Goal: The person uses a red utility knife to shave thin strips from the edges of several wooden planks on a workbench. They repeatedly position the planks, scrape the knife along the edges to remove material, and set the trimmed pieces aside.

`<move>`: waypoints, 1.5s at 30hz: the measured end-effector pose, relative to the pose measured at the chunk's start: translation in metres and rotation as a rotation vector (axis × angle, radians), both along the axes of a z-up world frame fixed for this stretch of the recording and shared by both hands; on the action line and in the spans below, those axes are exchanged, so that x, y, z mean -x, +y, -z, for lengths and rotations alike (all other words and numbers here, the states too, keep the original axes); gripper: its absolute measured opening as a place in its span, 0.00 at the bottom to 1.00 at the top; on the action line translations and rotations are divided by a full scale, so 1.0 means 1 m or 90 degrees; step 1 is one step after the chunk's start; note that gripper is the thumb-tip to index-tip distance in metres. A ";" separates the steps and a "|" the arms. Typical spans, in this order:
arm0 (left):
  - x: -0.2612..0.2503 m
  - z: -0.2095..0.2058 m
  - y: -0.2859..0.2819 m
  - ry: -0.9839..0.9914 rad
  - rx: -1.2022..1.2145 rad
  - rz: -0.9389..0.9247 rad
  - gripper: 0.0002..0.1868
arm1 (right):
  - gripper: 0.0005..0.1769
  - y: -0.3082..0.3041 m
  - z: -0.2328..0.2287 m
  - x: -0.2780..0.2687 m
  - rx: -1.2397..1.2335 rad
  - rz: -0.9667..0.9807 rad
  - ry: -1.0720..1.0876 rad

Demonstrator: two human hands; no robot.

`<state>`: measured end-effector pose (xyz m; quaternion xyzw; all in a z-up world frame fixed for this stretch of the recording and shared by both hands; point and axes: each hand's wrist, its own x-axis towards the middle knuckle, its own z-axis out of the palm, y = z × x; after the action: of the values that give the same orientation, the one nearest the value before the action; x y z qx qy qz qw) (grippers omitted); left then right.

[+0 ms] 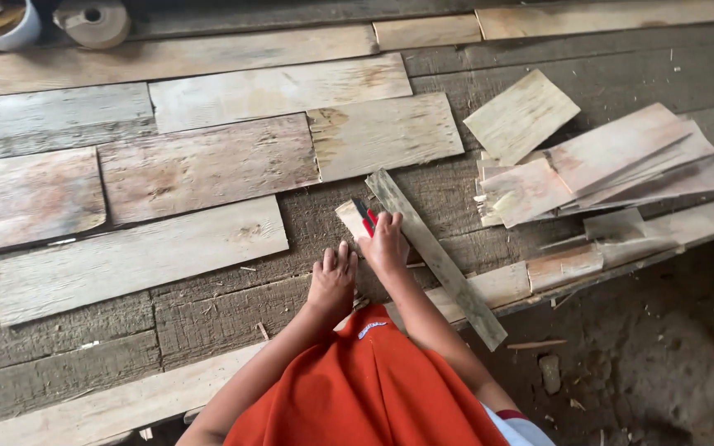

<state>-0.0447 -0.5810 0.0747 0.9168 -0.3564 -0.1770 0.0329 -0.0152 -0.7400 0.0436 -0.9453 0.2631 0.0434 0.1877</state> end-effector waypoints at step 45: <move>0.053 -0.005 -0.337 0.888 0.616 -0.640 0.20 | 0.16 -0.356 -0.105 0.105 -0.009 -0.157 0.097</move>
<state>-0.0980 -0.9179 0.0794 0.5391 0.1398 -0.4786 0.6788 -0.1206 -1.0960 0.1491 -0.9632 0.1581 0.1399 0.1666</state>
